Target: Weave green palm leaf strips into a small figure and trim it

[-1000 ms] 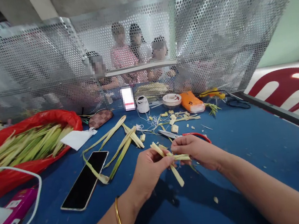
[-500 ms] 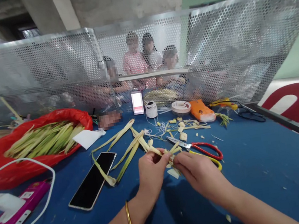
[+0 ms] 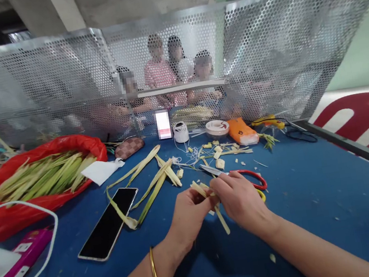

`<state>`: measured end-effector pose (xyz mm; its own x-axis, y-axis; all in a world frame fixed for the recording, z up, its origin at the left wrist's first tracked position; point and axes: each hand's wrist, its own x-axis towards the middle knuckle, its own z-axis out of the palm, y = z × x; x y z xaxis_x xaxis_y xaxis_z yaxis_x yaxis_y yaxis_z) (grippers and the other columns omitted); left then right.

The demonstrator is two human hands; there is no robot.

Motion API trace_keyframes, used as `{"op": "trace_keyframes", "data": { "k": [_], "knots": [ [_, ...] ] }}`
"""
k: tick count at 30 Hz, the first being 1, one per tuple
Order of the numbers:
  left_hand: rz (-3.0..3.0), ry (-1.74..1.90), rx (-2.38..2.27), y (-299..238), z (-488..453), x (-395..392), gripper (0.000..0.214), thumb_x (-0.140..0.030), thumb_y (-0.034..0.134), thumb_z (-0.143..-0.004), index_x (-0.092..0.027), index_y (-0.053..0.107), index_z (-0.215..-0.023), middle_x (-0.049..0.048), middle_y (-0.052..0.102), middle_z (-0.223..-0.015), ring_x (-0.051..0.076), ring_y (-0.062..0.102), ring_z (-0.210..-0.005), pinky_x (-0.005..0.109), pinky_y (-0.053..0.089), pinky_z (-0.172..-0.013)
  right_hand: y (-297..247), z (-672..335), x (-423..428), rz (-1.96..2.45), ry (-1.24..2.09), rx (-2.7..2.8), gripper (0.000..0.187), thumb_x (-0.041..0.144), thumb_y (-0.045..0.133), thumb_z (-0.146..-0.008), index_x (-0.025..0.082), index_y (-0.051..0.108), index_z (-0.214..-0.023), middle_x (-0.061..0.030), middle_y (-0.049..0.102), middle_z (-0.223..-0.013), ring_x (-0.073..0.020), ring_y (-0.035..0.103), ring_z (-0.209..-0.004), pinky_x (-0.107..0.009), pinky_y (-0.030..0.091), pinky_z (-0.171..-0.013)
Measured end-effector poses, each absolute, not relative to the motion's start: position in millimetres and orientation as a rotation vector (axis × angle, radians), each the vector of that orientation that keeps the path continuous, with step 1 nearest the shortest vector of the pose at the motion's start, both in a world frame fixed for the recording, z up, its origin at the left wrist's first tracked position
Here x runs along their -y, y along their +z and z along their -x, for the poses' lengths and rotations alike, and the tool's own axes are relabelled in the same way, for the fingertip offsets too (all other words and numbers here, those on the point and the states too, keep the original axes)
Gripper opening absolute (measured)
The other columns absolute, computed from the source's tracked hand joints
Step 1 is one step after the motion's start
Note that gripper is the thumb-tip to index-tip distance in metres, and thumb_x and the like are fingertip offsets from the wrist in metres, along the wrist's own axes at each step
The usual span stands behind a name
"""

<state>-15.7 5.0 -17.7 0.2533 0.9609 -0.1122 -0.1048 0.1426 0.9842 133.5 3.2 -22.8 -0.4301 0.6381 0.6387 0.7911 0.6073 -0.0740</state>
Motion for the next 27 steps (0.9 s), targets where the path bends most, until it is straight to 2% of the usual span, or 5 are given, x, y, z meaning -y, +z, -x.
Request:
{"op": "trace_keyframes", "data": {
  "k": [6, 10, 19, 24, 27],
  "knots": [
    [-1.243, 0.942, -0.915, -18, 17, -6, 0.013, -0.023, 0.073, -0.068, -0.015, 0.067, -0.077, 0.0018, 0.066, -0.076, 0.016, 0.06, -0.078, 0.026, 0.046, -0.075, -19, -133, -1, 1.236, -0.017, 2.084, 0.021, 0.012, 0.035, -0.092, 0.019, 0.049, -0.078, -0.0021, 0.059, -0.067, -0.0159, 0.051, -0.058, -0.029, 0.033, -0.062],
    [-1.601, 1.007, -1.097, -18, 18, -3, 0.003, -0.016, 0.065, -0.07, -0.018, 0.065, -0.072, 0.0008, 0.067, -0.073, 0.015, 0.061, -0.07, 0.025, 0.046, -0.067, -19, -133, -2, 1.332, 0.268, 1.97, 0.017, 0.018, 0.038, -0.09, 0.021, 0.048, -0.076, -0.0022, 0.059, -0.066, -0.0164, 0.051, -0.059, -0.027, 0.033, -0.056],
    [-1.927, 1.021, -1.145, -11, 21, 4, 0.021, -0.016, 0.065, -0.074, -0.026, 0.076, -0.088, 0.0033, 0.076, -0.087, 0.02, 0.069, -0.079, 0.028, 0.049, -0.075, -15, -144, -14, 1.308, 1.596, 1.41, 0.024, 0.035, 0.066, -0.075, 0.017, 0.057, -0.063, 0.0038, 0.055, -0.05, -0.0074, 0.045, -0.039, -0.019, 0.031, -0.038],
    [-1.8, 0.941, -1.131, -9, 23, 0, 0.016, -0.016, 0.065, -0.073, -0.024, 0.077, -0.078, 0.0026, 0.075, -0.077, 0.019, 0.068, -0.071, 0.025, 0.048, -0.067, -21, -154, -19, 1.096, 1.955, 1.144, 0.023, 0.034, 0.076, -0.068, 0.014, 0.064, -0.068, 0.0012, 0.062, -0.06, -0.0094, 0.057, -0.053, -0.022, 0.047, -0.055],
    [-1.889, 0.869, -1.054, -7, 27, -3, 0.017, -0.015, 0.064, -0.073, -0.025, 0.078, -0.076, 0.0022, 0.075, -0.076, 0.018, 0.067, -0.07, 0.025, 0.047, -0.067, -21, -157, -19, 1.01, 2.049, 1.036, 0.019, 0.03, 0.074, -0.068, 0.013, 0.066, -0.069, 0.0005, 0.064, -0.063, -0.0099, 0.059, -0.059, -0.023, 0.048, -0.063]
  ]
}}
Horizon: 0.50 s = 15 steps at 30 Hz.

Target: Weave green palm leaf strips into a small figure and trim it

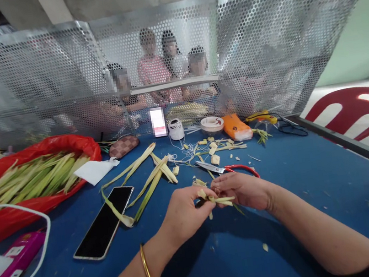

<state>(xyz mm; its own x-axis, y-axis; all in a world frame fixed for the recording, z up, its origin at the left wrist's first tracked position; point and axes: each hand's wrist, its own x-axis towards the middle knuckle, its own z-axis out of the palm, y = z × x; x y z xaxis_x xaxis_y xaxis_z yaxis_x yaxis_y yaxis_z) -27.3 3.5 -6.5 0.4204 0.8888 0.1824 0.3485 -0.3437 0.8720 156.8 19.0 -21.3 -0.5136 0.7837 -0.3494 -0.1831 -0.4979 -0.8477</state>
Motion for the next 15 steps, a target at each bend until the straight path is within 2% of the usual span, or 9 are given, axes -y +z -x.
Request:
{"op": "trace_keyframes", "data": {
  "k": [4, 7, 12, 15],
  "knots": [
    [-2.001, 0.813, -1.01, -3, 32, -6, 0.021, -0.012, 0.064, -0.071, -0.026, 0.078, -0.077, 0.002, 0.075, -0.077, 0.018, 0.066, -0.07, 0.025, 0.046, -0.068, -19, -158, -18, 1.04, 2.084, 1.015, 0.02, 0.031, 0.065, -0.074, 0.012, 0.068, -0.068, -0.0031, 0.067, -0.067, -0.0117, 0.062, -0.064, -0.023, 0.047, -0.066],
    [-2.009, 0.808, -0.999, -3, 32, -4, 0.022, -0.01, 0.063, -0.07, -0.025, 0.078, -0.076, 0.0022, 0.074, -0.075, 0.018, 0.066, -0.07, 0.026, 0.045, -0.068, -18, -159, -19, 1.023, 2.035, 0.961, 0.022, 0.033, 0.064, -0.077, 0.013, 0.064, -0.067, -0.0024, 0.066, -0.067, -0.0119, 0.062, -0.063, -0.025, 0.048, -0.067],
    [-1.601, 0.773, -0.949, -6, 28, -2, 0.006, -0.018, 0.07, -0.068, -0.02, 0.075, -0.071, 0.0038, 0.073, -0.076, 0.016, 0.063, -0.068, 0.026, 0.046, -0.066, -21, -155, -23, 0.925, 1.903, 0.684, 0.015, 0.029, 0.066, -0.08, 0.016, 0.059, -0.077, -0.0021, 0.066, -0.074, -0.0135, 0.065, -0.071, -0.025, 0.049, -0.064],
    [-1.23, 0.84, -0.907, -9, 25, -3, 0.011, -0.02, 0.076, -0.064, -0.017, 0.073, -0.074, 0.0038, 0.071, -0.076, 0.015, 0.063, -0.072, 0.026, 0.048, -0.072, -24, -147, -23, 0.788, 1.862, 0.551, 0.026, 0.034, 0.068, -0.081, 0.02, 0.05, -0.07, 0.0062, 0.048, -0.056, -0.0103, 0.055, -0.056, -0.022, 0.046, -0.055]
  ]
}}
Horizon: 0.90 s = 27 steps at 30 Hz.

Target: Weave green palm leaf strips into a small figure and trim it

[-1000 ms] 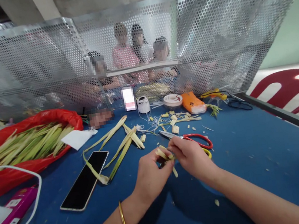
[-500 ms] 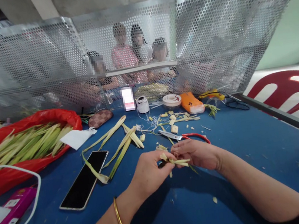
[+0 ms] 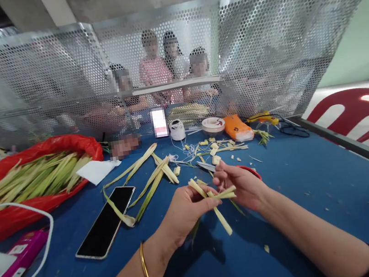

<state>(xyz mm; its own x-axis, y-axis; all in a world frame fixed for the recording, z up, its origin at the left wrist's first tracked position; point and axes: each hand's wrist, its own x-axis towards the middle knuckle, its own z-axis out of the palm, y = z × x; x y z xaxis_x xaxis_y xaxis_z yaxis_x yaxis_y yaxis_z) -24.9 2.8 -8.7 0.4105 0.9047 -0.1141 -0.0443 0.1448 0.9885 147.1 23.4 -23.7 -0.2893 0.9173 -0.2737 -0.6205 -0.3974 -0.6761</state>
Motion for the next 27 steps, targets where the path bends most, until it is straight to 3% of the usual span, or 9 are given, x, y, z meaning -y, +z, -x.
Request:
{"op": "trace_keyframes", "data": {
  "k": [3, 6, 9, 12, 15, 18, 21, 24, 27],
  "knots": [
    [-0.963, 0.919, -0.891, -9, 23, -5, 0.02, -0.022, 0.08, -0.062, -0.015, 0.071, -0.078, 0.0049, 0.071, -0.074, 0.015, 0.065, -0.071, 0.027, 0.049, -0.072, -24, -139, -19, 0.76, 1.747, 0.626, 0.036, 0.039, 0.073, -0.076, 0.021, 0.044, -0.065, 0.012, 0.025, -0.048, -0.0059, 0.027, -0.041, -0.02, 0.038, -0.044],
    [-0.807, 0.96, -0.855, -6, 23, -6, 0.024, -0.022, 0.082, -0.06, -0.014, 0.07, -0.079, 0.0054, 0.071, -0.072, 0.015, 0.065, -0.067, 0.026, 0.05, -0.064, -20, -135, -11, 0.837, 1.671, 0.857, 0.028, 0.042, 0.073, -0.076, 0.02, 0.055, -0.077, 0.0128, 0.024, -0.048, -0.0052, 0.018, -0.041, -0.02, 0.033, -0.043],
    [-0.711, 0.998, -0.857, -3, 24, -7, 0.026, -0.021, 0.083, -0.057, -0.014, 0.069, -0.077, 0.0047, 0.069, -0.069, 0.015, 0.064, -0.064, 0.024, 0.049, -0.058, -15, -135, -7, 0.935, 1.656, 1.116, 0.029, 0.044, 0.071, -0.076, 0.018, 0.062, -0.085, 0.0103, 0.034, -0.051, -0.0055, 0.025, -0.043, -0.022, 0.032, -0.044],
    [-0.686, 1.014, -0.887, -4, 24, -8, 0.026, -0.02, 0.084, -0.057, -0.014, 0.068, -0.077, 0.0039, 0.068, -0.067, 0.013, 0.064, -0.064, 0.022, 0.048, -0.059, -13, -139, -8, 1.099, 1.525, 1.377, 0.024, 0.04, 0.07, -0.075, 0.017, 0.062, -0.078, 0.006, 0.045, -0.057, -0.0065, 0.033, -0.047, -0.023, 0.029, -0.045],
    [-0.692, 1.047, -0.891, -8, 23, -10, 0.026, -0.02, 0.084, -0.057, -0.013, 0.069, -0.077, 0.0029, 0.068, -0.068, 0.012, 0.064, -0.065, 0.022, 0.049, -0.065, -12, -142, -7, 1.189, 1.177, 1.656, 0.02, 0.033, 0.064, -0.08, 0.019, 0.058, -0.067, 0.0042, 0.045, -0.057, -0.0095, 0.038, -0.052, -0.024, 0.03, -0.049],
    [-0.693, 1.08, -0.886, -11, 22, -11, 0.026, -0.021, 0.085, -0.056, -0.012, 0.069, -0.075, 0.0027, 0.067, -0.071, 0.011, 0.062, -0.067, 0.021, 0.049, -0.068, -11, -139, 0, 1.045, 0.75, 1.802, 0.018, 0.025, 0.057, -0.086, 0.02, 0.059, -0.069, -0.002, 0.055, -0.076, -0.0156, 0.052, -0.072, -0.029, 0.043, -0.065],
    [-0.693, 1.08, -0.848, -12, 21, -11, 0.027, -0.023, 0.085, -0.056, -0.011, 0.069, -0.074, 0.0037, 0.067, -0.074, 0.012, 0.062, -0.07, 0.023, 0.049, -0.071, -12, -133, 7, 0.889, 0.716, 1.76, 0.016, 0.024, 0.053, -0.091, 0.021, 0.059, -0.077, -0.0061, 0.061, -0.093, -0.019, 0.057, -0.088, -0.034, 0.046, -0.079],
    [-0.669, 1.08, -0.837, -16, 19, -11, 0.029, -0.023, 0.086, -0.054, -0.011, 0.069, -0.075, 0.0043, 0.068, -0.074, 0.014, 0.064, -0.071, 0.026, 0.05, -0.076, -17, -128, 10, 0.909, 0.879, 1.665, 0.018, 0.028, 0.045, -0.095, 0.022, 0.054, -0.081, -0.0039, 0.061, -0.085, -0.017, 0.057, -0.079, -0.031, 0.047, -0.071],
    [-0.682, 1.108, -0.86, -22, 17, -12, 0.028, -0.021, 0.085, -0.056, -0.011, 0.07, -0.077, 0.0042, 0.069, -0.074, 0.014, 0.064, -0.07, 0.027, 0.05, -0.077, -21, -127, 11, 0.987, 0.822, 1.723, 0.022, 0.028, 0.039, -0.098, 0.022, 0.047, -0.078, 0.0, 0.052, -0.072, -0.0148, 0.049, -0.067, -0.028, 0.043, -0.062]
  ]
}}
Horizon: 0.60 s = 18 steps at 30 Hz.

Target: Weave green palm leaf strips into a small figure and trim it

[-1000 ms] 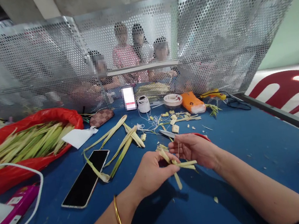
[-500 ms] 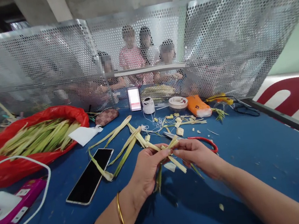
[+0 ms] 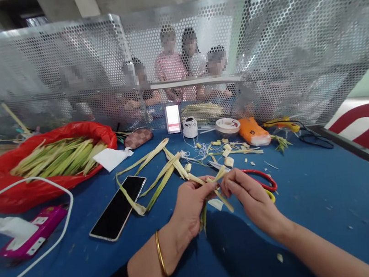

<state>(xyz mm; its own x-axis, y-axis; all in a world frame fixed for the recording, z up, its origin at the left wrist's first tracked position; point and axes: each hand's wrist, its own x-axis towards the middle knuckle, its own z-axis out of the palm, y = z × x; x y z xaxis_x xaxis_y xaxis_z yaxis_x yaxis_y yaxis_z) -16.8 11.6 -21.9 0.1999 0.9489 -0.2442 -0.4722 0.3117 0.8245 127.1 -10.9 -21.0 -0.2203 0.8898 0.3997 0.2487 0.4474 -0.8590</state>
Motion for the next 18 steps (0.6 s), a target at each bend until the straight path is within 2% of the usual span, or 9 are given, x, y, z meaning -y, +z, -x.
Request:
{"op": "trace_keyframes", "data": {
  "k": [3, 10, 18],
  "knots": [
    [-0.71, 1.153, -0.867, -23.9, 15.4, -10.9, 0.025, -0.019, 0.083, -0.056, -0.011, 0.07, -0.075, 0.0037, 0.069, -0.074, 0.013, 0.063, -0.071, 0.026, 0.05, -0.076, -20.5, -126.3, 13.1, 0.965, 0.609, 1.939, 0.02, 0.021, 0.037, -0.097, 0.022, 0.042, -0.078, 0.0005, 0.047, -0.071, -0.0143, 0.043, -0.065, -0.028, 0.04, -0.06],
    [-0.739, 1.199, -0.938, -20.1, 14.7, -6.5, 0.022, -0.019, 0.081, -0.054, -0.012, 0.071, -0.073, 0.0042, 0.07, -0.073, 0.014, 0.063, -0.071, 0.025, 0.048, -0.073, -15.4, -122.7, 15.5, 0.772, 0.269, 2.215, 0.016, 0.007, 0.038, -0.092, 0.021, 0.041, -0.084, -0.0031, 0.048, -0.078, -0.0171, 0.044, -0.073, -0.03, 0.042, -0.067],
    [-0.718, 1.163, -0.966, -21.1, 14.6, -7.6, 0.023, -0.016, 0.08, -0.052, -0.011, 0.071, -0.073, 0.0043, 0.069, -0.071, 0.013, 0.06, -0.068, 0.025, 0.047, -0.07, -16.0, -120.3, 16.0, 0.689, 0.167, 2.272, 0.018, 0.005, 0.036, -0.089, 0.021, 0.041, -0.083, -0.0041, 0.05, -0.076, -0.0184, 0.042, -0.071, -0.031, 0.041, -0.064]
  ]
}}
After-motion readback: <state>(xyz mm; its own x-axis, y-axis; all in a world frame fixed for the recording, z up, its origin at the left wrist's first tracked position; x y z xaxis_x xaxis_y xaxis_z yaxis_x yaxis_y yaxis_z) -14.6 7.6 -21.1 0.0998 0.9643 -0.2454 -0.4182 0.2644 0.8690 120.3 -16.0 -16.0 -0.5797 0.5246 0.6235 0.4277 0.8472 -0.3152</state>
